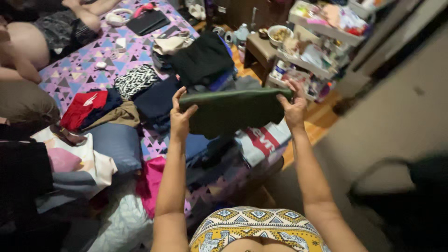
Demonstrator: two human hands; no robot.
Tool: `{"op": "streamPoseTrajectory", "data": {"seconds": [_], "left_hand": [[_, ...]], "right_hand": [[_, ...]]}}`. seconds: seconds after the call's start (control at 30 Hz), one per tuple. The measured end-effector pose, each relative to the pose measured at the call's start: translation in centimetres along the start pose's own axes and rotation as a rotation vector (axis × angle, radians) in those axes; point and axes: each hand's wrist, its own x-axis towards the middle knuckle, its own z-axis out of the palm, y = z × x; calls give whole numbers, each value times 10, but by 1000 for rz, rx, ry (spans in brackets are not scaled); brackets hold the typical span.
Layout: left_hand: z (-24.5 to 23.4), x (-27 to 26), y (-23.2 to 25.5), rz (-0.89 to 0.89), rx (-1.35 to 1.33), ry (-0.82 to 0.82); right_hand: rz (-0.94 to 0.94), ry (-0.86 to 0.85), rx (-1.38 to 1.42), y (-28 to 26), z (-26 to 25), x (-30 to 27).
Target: The person folds items of clothing, including pants and shirts, by hand on a bed.
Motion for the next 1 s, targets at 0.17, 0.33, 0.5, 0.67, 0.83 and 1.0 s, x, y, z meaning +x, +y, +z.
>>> {"op": "streamPoseTrajectory", "data": {"seconds": [0.17, 0.33, 0.5, 0.67, 0.83, 1.0], "left_hand": [[-36, 38, -53, 33, 28, -9], [-59, 63, -71, -81, 121, -36], [-69, 86, -79, -157, 223, -102], [-89, 111, -105, -189, 213, 6], [-115, 203, -143, -87, 304, 162], [-121, 253, -173, -237, 1047, 656]], "right_hand": [[-18, 67, 112, 66, 33, 50], [170, -51, 131, 63, 79, 77], [178, -371, -24, 59, 108, 114], [218, -430, -71, 110, 130, 160], [83, -522, -278, 181, 177, 263], [-45, -661, -1278, 280, 255, 278]]}}
